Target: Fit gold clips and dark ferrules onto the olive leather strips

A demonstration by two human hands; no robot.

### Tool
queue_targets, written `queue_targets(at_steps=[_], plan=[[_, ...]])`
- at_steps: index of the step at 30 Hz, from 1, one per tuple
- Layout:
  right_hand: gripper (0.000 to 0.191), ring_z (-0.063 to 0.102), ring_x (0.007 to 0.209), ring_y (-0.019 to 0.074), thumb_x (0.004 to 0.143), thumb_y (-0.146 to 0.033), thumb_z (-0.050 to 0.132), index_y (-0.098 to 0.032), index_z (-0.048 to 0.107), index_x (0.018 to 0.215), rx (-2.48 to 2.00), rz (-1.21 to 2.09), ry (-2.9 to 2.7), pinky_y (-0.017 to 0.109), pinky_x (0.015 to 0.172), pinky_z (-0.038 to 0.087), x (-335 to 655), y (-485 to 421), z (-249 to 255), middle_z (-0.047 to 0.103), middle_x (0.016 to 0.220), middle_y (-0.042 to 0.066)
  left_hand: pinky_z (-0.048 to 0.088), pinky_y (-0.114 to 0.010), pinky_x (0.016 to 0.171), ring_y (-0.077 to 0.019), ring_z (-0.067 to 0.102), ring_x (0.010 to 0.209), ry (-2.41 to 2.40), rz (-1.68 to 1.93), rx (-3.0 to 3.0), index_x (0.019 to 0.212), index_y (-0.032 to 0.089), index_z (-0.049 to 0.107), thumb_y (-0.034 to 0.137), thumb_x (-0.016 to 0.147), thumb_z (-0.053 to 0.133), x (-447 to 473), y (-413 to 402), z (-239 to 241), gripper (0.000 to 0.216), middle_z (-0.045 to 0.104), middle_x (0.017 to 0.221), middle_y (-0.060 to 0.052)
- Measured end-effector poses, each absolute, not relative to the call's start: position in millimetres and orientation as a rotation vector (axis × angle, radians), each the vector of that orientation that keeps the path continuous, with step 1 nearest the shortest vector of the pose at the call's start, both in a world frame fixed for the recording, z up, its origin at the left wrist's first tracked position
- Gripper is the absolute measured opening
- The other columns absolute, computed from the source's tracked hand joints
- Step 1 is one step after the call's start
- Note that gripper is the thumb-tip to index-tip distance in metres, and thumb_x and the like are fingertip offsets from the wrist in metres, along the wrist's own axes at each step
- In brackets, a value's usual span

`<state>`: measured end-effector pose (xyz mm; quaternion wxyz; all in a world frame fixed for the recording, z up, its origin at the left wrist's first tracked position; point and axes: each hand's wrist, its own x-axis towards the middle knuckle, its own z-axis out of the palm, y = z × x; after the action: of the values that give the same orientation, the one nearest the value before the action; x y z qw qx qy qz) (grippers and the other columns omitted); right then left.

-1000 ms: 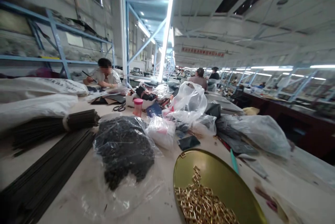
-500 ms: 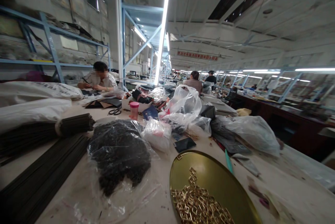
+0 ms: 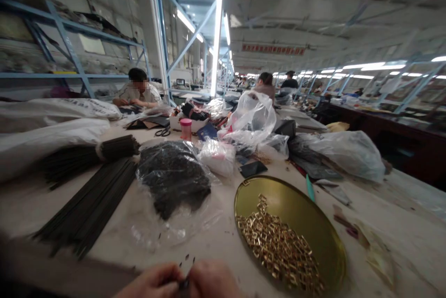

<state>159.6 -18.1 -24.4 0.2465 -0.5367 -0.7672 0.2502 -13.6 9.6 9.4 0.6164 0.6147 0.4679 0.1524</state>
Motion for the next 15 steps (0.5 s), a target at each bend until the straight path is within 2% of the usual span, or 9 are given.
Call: queue_targets(at_steps=[1, 2, 3, 5, 9, 12, 15], plan=[[0.028, 0.050, 0.057, 0.0123, 0.087, -0.029, 0.043, -0.018, 0.056, 0.064, -1.483, 0.714, -2.078, 0.024, 0.051, 0.039, 160, -19, -27, 0.057, 0.063, 0.001, 0.036, -0.016, 0.047, -0.0081, 0.048, 0.053, 1.102, 0.344, 1.346, 0.070, 0.015, 0.059, 0.022, 0.075, 0.055, -15, 10, 10, 0.010, 0.054, 0.060, 0.004], [0.033, 0.047, 0.055, 0.0124, 0.088, -0.028, 0.039, -0.018, 0.053, 0.060, -1.544, 0.662, -2.040, 0.024, 0.050, 0.035, 160, -20, -29, 0.054, 0.058, 0.000, 0.027, -0.015, 0.040, -0.0053, 0.038, 0.043, 1.120, 0.350, 1.280, 0.071, 0.015, 0.057, 0.021, 0.073, 0.053, -16, 11, 11, 0.008, 0.047, 0.052, 0.006], [0.035, 0.045, 0.054, 0.0121, 0.089, -0.027, 0.036, -0.018, 0.051, 0.058, -1.557, 0.627, -2.025, 0.024, 0.050, 0.032, 160, -21, -31, 0.052, 0.057, 0.000, 0.020, -0.016, 0.037, -0.0038, 0.030, 0.038, 1.120, 0.370, 1.219, 0.073, 0.015, 0.055, 0.023, 0.072, 0.053, -17, 12, 12, 0.009, 0.044, 0.049, 0.008], [0.038, 0.041, 0.052, 0.0114, 0.088, -0.032, 0.036, -0.018, 0.049, 0.055, -1.441, 0.740, -2.113, 0.024, 0.050, 0.028, 158, -22, -31, 0.050, 0.054, -0.001, 0.015, -0.017, 0.036, -0.0029, 0.024, 0.036, 1.094, 0.376, 1.154, 0.076, 0.015, 0.053, 0.028, 0.070, 0.052, -20, 16, 18, 0.014, 0.046, 0.051, 0.008], [0.041, 0.042, 0.052, 0.0116, 0.087, -0.043, 0.032, -0.019, 0.051, 0.060, -1.379, 1.135, -1.946, 0.023, 0.048, 0.027, 156, -20, -28, 0.049, 0.053, -0.002, 0.023, -0.017, 0.040, -0.0047, 0.029, 0.040, 1.103, 0.351, 1.281, 0.078, 0.015, 0.054, 0.025, 0.072, 0.047, -22, 17, 24, 0.014, 0.046, 0.054, 0.007], [0.047, 0.042, 0.051, 0.0124, 0.087, -0.050, 0.022, -0.019, 0.050, 0.066, -1.405, 1.354, -1.582, 0.024, 0.052, 0.033, 155, -11, -28, 0.042, 0.048, -0.004, 0.036, -0.021, 0.055, -0.0104, 0.046, 0.057, 1.124, 0.369, 1.646, 0.083, 0.017, 0.060, 0.020, 0.076, 0.043, -20, 12, 15, 0.019, 0.055, 0.067, 0.001], [0.039, 0.039, 0.049, 0.0115, 0.083, -0.048, 0.035, -0.020, 0.043, 0.059, -1.433, 1.452, -1.370, 0.024, 0.052, 0.034, 153, -1, -31, 0.038, 0.046, -0.006, 0.036, -0.026, 0.071, -0.0173, 0.052, 0.077, 1.170, 0.384, 1.959, 0.093, 0.022, 0.064, 0.016, 0.077, 0.044, -18, 8, 0, 0.027, 0.059, 0.080, -0.002]])
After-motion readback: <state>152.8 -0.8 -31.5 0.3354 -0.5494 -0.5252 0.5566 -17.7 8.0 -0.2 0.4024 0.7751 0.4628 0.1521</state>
